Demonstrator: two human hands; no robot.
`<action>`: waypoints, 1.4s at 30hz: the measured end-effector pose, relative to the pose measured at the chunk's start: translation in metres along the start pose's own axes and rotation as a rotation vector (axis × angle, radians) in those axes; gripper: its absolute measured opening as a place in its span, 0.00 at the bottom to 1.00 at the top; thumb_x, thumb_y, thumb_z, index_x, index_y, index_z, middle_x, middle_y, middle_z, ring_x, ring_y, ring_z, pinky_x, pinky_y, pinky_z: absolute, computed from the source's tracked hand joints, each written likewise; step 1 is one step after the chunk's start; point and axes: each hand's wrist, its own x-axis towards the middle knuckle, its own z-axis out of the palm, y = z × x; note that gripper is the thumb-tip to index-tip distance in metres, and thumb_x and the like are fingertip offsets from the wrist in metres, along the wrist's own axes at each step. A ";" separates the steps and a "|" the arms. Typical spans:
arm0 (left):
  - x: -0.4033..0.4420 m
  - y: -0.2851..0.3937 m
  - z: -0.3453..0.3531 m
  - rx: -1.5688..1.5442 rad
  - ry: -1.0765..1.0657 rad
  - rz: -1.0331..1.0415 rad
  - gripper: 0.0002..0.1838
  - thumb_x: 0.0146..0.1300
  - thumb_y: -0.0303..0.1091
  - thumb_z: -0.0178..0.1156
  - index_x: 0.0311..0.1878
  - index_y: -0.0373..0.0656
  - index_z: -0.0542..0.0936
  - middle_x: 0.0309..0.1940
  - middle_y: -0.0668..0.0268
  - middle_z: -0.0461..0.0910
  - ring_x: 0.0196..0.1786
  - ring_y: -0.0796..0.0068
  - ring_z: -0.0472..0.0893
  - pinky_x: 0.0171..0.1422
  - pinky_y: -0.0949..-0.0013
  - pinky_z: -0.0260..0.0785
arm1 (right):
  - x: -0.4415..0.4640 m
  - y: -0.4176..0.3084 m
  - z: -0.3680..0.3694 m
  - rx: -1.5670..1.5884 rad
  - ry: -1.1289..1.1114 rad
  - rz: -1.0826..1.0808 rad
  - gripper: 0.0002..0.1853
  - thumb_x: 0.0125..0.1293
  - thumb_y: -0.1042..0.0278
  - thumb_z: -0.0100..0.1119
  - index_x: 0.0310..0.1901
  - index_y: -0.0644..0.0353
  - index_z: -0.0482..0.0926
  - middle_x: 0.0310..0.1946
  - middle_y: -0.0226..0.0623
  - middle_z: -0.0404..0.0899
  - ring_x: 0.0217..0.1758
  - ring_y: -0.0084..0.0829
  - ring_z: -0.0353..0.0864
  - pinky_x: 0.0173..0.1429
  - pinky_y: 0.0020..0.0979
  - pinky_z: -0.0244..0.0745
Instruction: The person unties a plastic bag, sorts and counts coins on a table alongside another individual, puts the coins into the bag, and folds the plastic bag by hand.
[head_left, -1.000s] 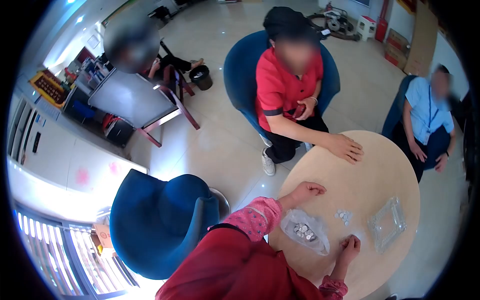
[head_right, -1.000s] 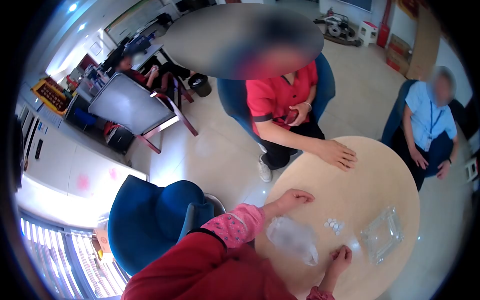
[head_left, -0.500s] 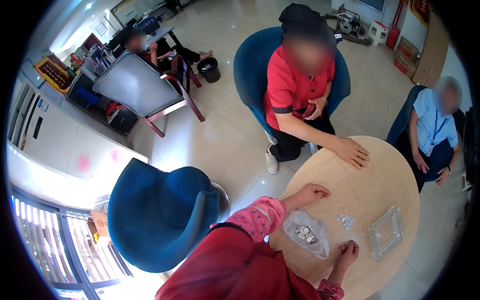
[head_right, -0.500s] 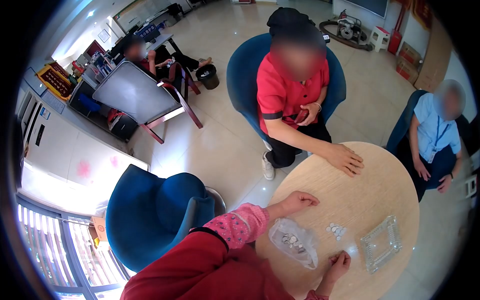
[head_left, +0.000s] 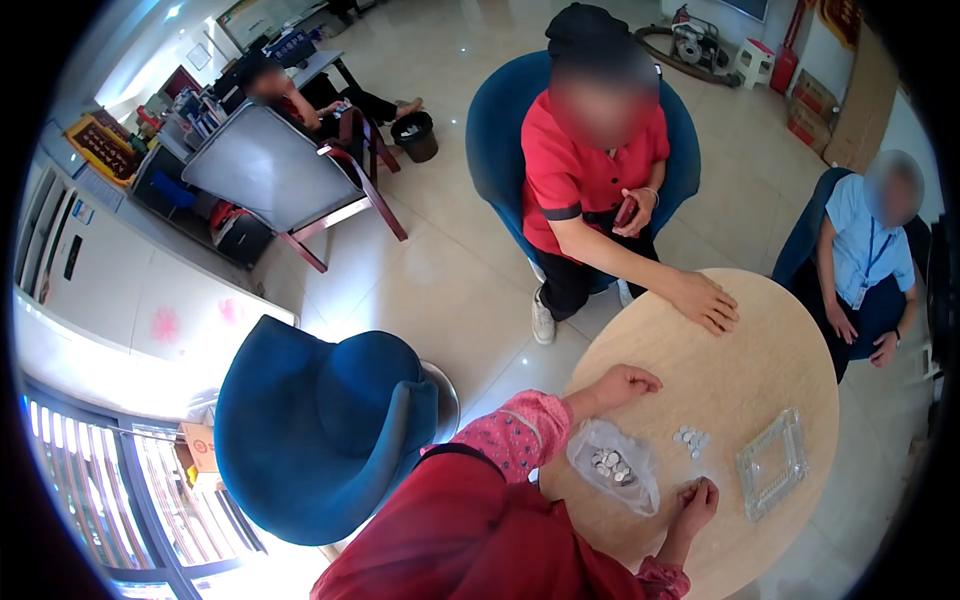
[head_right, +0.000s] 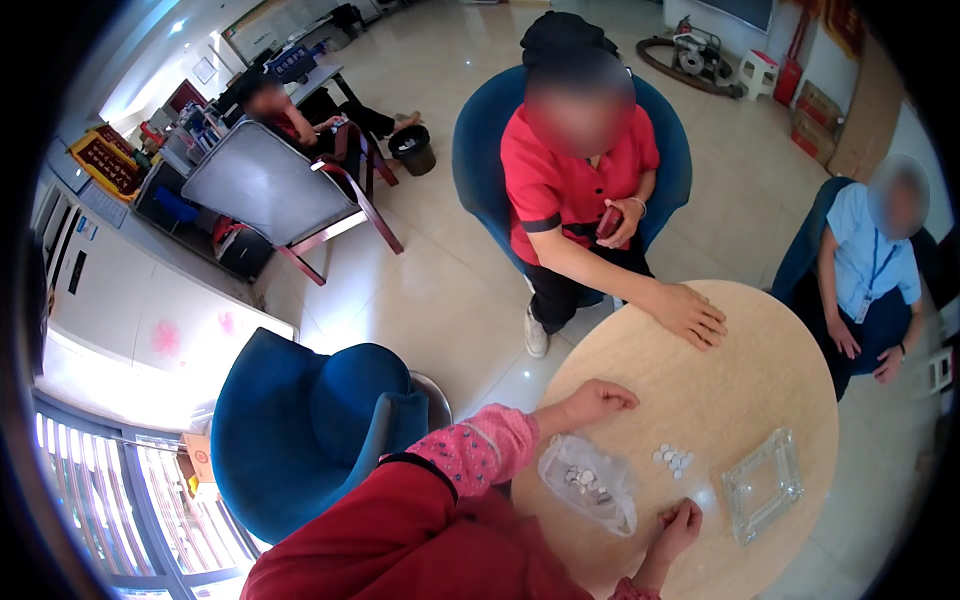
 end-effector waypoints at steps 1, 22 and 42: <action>-0.001 0.001 0.001 0.004 0.024 -0.005 0.14 0.62 0.18 0.48 0.44 0.35 0.82 0.39 0.64 0.83 0.43 0.77 0.80 0.53 0.75 0.72 | 0.002 0.000 0.000 -0.002 0.012 0.000 0.05 0.67 0.67 0.53 0.39 0.57 0.75 0.21 0.23 0.69 0.21 0.16 0.66 0.23 0.19 0.63; -0.055 0.063 -0.018 0.287 0.044 -0.190 0.12 0.65 0.24 0.52 0.50 0.36 0.80 0.43 0.65 0.82 0.48 0.79 0.77 0.56 0.77 0.67 | 0.010 -0.046 0.061 -0.750 -0.096 -0.887 0.25 0.52 0.62 0.68 0.53 0.56 0.76 0.58 0.44 0.69 0.62 0.48 0.67 0.62 0.42 0.67; -0.092 0.066 -0.017 0.246 0.076 -0.266 0.14 0.66 0.26 0.52 0.53 0.38 0.79 0.45 0.62 0.82 0.49 0.77 0.77 0.57 0.74 0.67 | 0.011 -0.025 0.064 -0.751 -0.175 -1.045 0.11 0.54 0.72 0.65 0.40 0.52 0.81 0.44 0.33 0.76 0.49 0.41 0.73 0.53 0.37 0.71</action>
